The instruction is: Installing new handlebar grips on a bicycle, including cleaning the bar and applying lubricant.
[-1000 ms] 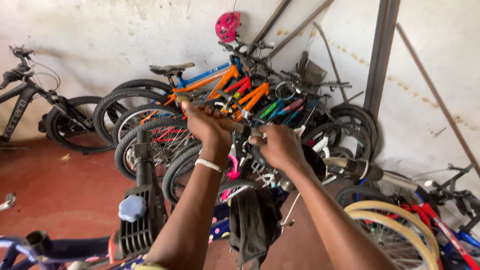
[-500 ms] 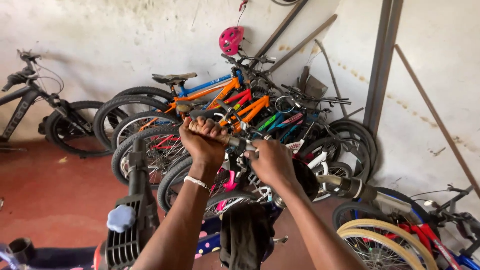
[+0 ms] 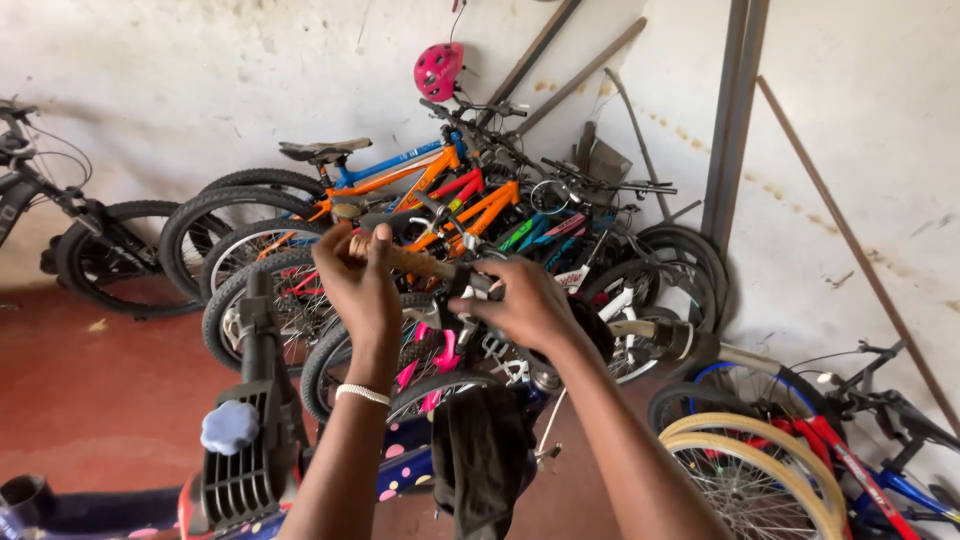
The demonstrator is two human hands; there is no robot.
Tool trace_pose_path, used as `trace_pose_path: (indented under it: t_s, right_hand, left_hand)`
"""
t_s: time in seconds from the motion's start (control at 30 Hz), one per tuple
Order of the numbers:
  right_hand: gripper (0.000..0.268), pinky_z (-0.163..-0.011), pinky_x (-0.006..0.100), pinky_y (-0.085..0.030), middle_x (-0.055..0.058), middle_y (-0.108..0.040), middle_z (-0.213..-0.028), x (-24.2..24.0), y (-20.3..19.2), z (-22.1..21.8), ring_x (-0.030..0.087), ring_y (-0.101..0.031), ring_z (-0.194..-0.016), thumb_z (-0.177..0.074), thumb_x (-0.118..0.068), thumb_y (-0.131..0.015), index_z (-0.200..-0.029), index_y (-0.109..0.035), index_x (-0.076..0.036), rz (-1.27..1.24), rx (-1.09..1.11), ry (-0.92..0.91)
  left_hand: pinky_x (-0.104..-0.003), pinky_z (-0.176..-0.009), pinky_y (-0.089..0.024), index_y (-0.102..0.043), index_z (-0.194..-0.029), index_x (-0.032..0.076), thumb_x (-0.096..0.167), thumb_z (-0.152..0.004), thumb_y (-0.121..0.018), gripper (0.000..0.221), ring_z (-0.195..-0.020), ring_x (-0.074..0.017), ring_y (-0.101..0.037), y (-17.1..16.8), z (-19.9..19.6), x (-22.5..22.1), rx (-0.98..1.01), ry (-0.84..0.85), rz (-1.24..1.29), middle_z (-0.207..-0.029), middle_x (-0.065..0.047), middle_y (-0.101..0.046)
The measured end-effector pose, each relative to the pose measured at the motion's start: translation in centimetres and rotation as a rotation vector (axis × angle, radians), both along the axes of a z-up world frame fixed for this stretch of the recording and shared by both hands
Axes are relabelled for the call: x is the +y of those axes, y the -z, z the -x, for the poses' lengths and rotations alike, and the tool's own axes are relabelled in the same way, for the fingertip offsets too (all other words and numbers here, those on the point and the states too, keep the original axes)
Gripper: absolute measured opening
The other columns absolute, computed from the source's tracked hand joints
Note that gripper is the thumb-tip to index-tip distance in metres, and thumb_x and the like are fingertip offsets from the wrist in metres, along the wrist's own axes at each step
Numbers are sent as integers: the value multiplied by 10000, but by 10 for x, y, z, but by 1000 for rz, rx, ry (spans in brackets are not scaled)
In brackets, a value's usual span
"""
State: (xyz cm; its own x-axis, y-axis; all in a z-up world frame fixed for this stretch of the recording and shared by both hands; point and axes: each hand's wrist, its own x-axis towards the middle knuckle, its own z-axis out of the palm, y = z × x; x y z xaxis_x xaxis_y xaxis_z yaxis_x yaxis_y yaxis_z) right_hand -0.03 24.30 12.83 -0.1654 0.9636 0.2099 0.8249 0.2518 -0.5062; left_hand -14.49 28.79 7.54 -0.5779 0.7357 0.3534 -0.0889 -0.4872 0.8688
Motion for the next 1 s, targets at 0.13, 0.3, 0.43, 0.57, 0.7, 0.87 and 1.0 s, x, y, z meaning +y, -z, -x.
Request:
trace_pose_path:
  t_s: [0.13, 0.3, 0.43, 0.57, 0.7, 0.87, 1.0]
  right_hand:
    - [477, -845, 552, -441, 286, -642, -947, 10, 5, -6, 496, -584, -965, -811, -365, -665, -1120, -636, -2, -43, 27, -29]
    - [459, -856, 567, -453, 241, -635, -1010, 3, 0, -9, 465, -575, -1024, -894, -395, -582, -1194, -592, -48, 0, -38, -63]
    - [465, -862, 582, -449, 233, -633, -1029, 0, -1, -9, 458, -570, -1037, -918, -397, -546, -1214, -571, -39, 31, -54, -80]
    - [425, -817, 584, -463, 192, -655, -1007, 11, 10, -12, 443, -579, -1021, -911, -383, -565, -1188, -595, -61, 15, -48, -36]
    - [395, -757, 571, -486, 143, -678, -929, 43, 29, -11, 420, -606, -954, -844, -397, -673, -1094, -662, -92, -81, -105, -23]
    - [414, -744, 468, -509, 6, -678, -932, 58, 28, 10, 278, -644, -929, -726, -490, -735, -1028, -684, -212, -89, -242, 74]
    - [342, -757, 502, -508, 43, -678, -894, 41, 22, 12, 329, -643, -903, -758, -383, -725, -1022, -682, -169, -118, -215, 100]
  left_hand:
    - [-401, -930, -384, -678, -919, 153, 78, -807, -716, 140, -1083, -315, -463, -16, 38, -3, 693, -140, -193, -1073, -89, -505]
    - [-484, -903, -438, -631, -1191, 199, 353, -933, -450, 351, -912, -367, -663, -103, 61, -6, 1611, 613, 473, -984, -170, -694]
    - [-434, -863, -440, -540, -1308, 218, 350, -930, -471, 406, -803, -275, -681, -86, 58, 51, 1675, 866, 620, -932, -124, -711]
    - [-386, -704, -459, -658, -1131, 231, 300, -900, -543, 268, -642, -245, -667, -67, 51, 63, 1692, 799, 411, -752, -78, -693]
    - [-414, -726, -473, -729, -980, 175, 232, -849, -618, 181, -721, -329, -668, -68, 48, 49, 1754, 608, 235, -738, -111, -692]
    - [-415, -774, -493, -724, -849, 107, 138, -776, -682, 90, -668, -321, -668, -58, 48, 41, 1789, 498, 47, -652, -116, -669]
    - [-469, -752, -492, -688, -795, 73, 147, -771, -665, 81, -757, -355, -657, -49, 42, 36, 1669, 471, 17, -703, -131, -675]
